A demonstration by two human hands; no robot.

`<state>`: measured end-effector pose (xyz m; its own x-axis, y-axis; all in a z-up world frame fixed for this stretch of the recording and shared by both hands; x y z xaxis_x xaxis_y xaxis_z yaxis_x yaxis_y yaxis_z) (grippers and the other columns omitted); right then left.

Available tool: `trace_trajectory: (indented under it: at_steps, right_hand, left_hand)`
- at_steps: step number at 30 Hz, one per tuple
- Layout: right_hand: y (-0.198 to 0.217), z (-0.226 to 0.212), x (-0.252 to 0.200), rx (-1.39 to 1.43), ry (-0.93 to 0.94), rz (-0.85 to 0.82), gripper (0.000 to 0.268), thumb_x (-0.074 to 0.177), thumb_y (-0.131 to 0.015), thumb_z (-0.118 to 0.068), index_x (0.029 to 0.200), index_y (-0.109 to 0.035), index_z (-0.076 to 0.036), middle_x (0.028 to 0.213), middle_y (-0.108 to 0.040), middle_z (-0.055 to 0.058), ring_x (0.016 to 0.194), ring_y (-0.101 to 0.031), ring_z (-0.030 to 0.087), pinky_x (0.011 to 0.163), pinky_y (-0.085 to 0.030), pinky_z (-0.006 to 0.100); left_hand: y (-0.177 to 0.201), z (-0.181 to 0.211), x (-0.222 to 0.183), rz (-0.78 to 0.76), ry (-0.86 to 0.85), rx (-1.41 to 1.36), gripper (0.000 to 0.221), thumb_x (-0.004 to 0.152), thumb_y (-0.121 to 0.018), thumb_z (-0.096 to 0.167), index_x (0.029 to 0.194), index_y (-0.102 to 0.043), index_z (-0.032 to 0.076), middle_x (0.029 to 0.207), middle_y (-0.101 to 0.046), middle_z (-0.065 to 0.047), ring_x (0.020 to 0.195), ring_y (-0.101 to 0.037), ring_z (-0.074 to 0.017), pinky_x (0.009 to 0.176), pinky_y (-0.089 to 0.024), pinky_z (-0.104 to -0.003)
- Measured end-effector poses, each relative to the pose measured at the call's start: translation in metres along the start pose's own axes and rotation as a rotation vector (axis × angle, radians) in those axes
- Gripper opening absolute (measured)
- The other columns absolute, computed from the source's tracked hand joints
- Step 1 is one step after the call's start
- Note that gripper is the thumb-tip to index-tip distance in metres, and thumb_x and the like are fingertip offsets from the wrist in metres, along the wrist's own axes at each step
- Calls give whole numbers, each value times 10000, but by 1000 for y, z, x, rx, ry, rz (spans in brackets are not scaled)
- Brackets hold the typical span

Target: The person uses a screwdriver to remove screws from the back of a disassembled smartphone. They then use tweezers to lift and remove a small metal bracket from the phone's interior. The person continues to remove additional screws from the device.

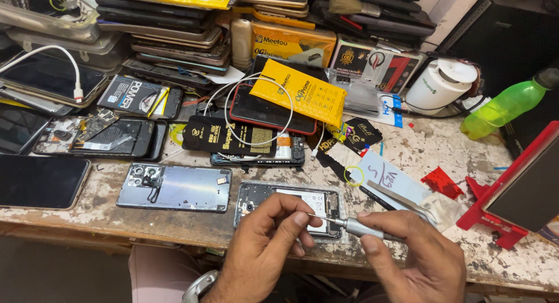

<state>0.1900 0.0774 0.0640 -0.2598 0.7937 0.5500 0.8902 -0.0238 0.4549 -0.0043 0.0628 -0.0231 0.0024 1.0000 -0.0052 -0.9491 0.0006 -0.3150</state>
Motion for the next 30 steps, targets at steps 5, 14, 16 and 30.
trace_trajectory:
  at_steps: [5,14,16,30]
  right_hand:
    - [-2,-9,2,-92,31,-22,222,814,-770,0,1035,-743,1,921,-793,106,906,-788,184,849,-596,308]
    - [1,-10,3,-115,108,-53,240,819,-764,-4,1054,-718,-6,963,-771,112,920,-771,187,845,-591,310]
    - [5,-5,5,-89,73,-72,218,846,-741,-8,1063,-718,-12,977,-778,104,912,-771,177,804,-608,299]
    - [-12,18,59,-395,232,-486,171,868,-735,-134,1029,-744,-76,902,-744,52,819,-735,160,733,-601,306]
  left_hand:
    - [0,3,1,5,-12,46,151,1028,-562,152,1065,-661,44,972,-749,-33,775,-660,-60,661,-557,-233]
    - [-6,12,0,-5,36,123,219,1040,-583,170,1154,-702,26,955,-744,-61,798,-683,-68,696,-583,-236]
    - [-8,24,-1,-26,-94,167,327,991,-619,186,1289,-630,52,1113,-736,-69,897,-691,-92,788,-589,-261]
    - [-44,16,-9,-69,-748,1298,537,897,-707,446,1254,-668,47,1324,-623,-180,1303,-508,-392,1083,-345,-570]
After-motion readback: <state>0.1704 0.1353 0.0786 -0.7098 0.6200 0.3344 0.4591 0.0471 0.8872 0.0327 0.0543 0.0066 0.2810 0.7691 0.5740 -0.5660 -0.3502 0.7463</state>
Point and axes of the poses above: each hand's wrist, its own x-axis towards the middle knuckle, its own y-axis out of the back of the hand, z = x × y, the point moved 8 cm from there along x, towards the middle knuckle
